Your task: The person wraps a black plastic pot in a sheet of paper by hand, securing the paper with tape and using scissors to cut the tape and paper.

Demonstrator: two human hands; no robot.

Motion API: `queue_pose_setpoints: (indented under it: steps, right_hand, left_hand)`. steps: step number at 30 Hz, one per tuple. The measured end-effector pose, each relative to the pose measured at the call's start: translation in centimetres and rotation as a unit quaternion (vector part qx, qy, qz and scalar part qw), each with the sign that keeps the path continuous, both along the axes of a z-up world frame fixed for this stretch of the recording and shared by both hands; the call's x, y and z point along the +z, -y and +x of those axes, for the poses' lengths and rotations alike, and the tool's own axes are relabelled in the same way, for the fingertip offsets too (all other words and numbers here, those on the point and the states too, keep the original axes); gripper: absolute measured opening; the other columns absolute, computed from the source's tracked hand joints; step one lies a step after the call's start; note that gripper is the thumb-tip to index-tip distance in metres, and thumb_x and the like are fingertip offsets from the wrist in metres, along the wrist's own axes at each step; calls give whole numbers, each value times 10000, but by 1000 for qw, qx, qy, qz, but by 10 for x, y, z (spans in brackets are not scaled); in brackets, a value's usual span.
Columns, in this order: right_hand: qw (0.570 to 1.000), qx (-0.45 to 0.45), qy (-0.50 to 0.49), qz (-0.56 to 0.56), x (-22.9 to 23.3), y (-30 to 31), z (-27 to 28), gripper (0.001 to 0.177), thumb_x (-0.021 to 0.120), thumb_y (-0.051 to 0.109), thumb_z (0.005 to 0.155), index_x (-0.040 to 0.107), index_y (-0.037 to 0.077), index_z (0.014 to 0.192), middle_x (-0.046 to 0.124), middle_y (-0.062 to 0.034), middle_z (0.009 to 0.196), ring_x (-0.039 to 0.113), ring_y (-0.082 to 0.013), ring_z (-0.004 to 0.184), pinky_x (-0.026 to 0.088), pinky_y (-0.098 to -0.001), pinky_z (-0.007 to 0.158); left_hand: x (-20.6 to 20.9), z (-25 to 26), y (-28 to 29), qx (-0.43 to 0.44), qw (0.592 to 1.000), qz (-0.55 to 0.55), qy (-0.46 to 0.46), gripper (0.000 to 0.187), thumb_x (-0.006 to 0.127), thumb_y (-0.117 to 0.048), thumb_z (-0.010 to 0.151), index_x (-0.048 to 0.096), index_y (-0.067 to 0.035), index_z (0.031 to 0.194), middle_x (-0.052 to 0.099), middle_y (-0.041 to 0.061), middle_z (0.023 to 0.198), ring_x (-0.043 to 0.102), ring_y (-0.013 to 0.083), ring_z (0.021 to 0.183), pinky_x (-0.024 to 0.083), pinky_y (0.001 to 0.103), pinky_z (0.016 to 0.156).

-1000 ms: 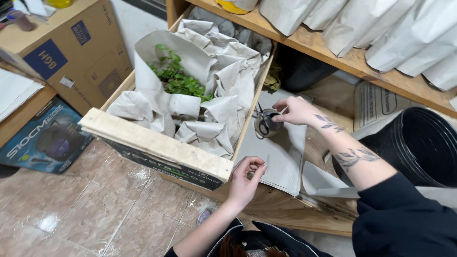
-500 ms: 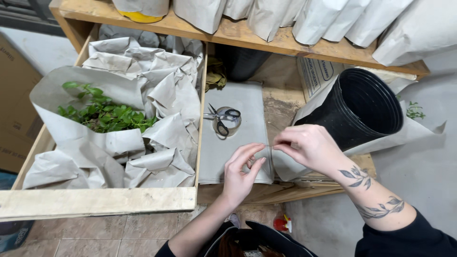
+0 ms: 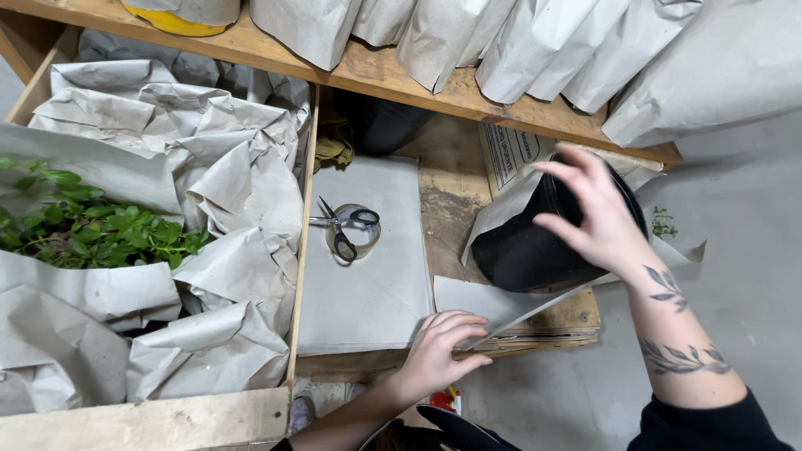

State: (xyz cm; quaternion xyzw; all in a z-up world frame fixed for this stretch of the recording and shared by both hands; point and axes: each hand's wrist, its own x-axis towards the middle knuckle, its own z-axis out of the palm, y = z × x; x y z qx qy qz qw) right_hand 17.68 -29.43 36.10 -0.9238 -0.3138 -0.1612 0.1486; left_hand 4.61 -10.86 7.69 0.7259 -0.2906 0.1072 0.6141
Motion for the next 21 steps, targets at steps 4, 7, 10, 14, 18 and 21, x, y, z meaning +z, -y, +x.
queue_pose_setpoints:
  steps: [4, 7, 10, 14, 18, 21]
  right_hand:
    - [962, 50, -73, -260, -39, -1, 55, 1112, 802, -10, 729, 357, 216, 1722, 734, -62, 1366, 658, -310, 1322, 345, -487, 1297]
    - [938, 32, -84, -336, -60, 10, 81, 1188, 632, -122, 715, 255, 263, 1774, 826, 92, 1015, 769, -222, 1087, 335, -448, 1316]
    - [940, 47, -102, -322, -59, 22, 88, 1201, 624, -131, 698, 247, 226, 1781, 816, 125, 863, 798, -202, 996, 416, -418, 1256]
    - [934, 68, -136, -324, -51, 43, 89, 1192, 638, -109, 690, 239, 201, 1770, 827, 151, 880, 805, -163, 979, 386, -451, 1286]
    - [924, 54, -150, -347, -43, 47, 80, 1219, 618, -118, 663, 241, 231, 1768, 830, 156, 868, 805, -152, 989, 336, -487, 1303]
    - [926, -26, -176, -334, -31, 41, 71, 1010, 814, -38, 744, 462, 267, 1639, 851, 164, 850, 761, -110, 1117, 224, -571, 1387]
  left_hand:
    - [-3, 15, 13, 62, 994, -58, 67, 88, 874, -264, 991, 826, -213, 1045, 839, -67, 1176, 763, 182, 1163, 487, 385, 1011]
    - [5, 25, 10, 77, 990, -94, 78, 52, 869, -210, 994, 827, -180, 989, 853, -48, 1087, 789, 183, 1079, 495, 374, 958]
    - [12, 39, 5, 88, 985, -122, 80, 54, 872, -154, 981, 822, -155, 961, 852, -38, 1049, 795, 182, 1037, 506, 366, 928]
    - [11, 69, 6, 121, 980, -145, 68, 70, 885, -148, 960, 844, -157, 1015, 856, -19, 1053, 784, 186, 1011, 517, 367, 915]
    - [14, 109, 8, 133, 983, -123, 36, 89, 813, -234, 1008, 857, -194, 1073, 854, -23, 1099, 758, 166, 1076, 494, 399, 970]
    - [28, 128, 1, 81, 985, -148, -32, 77, 820, -178, 1013, 856, -179, 1081, 841, 28, 1087, 770, 314, 1073, 515, 462, 974]
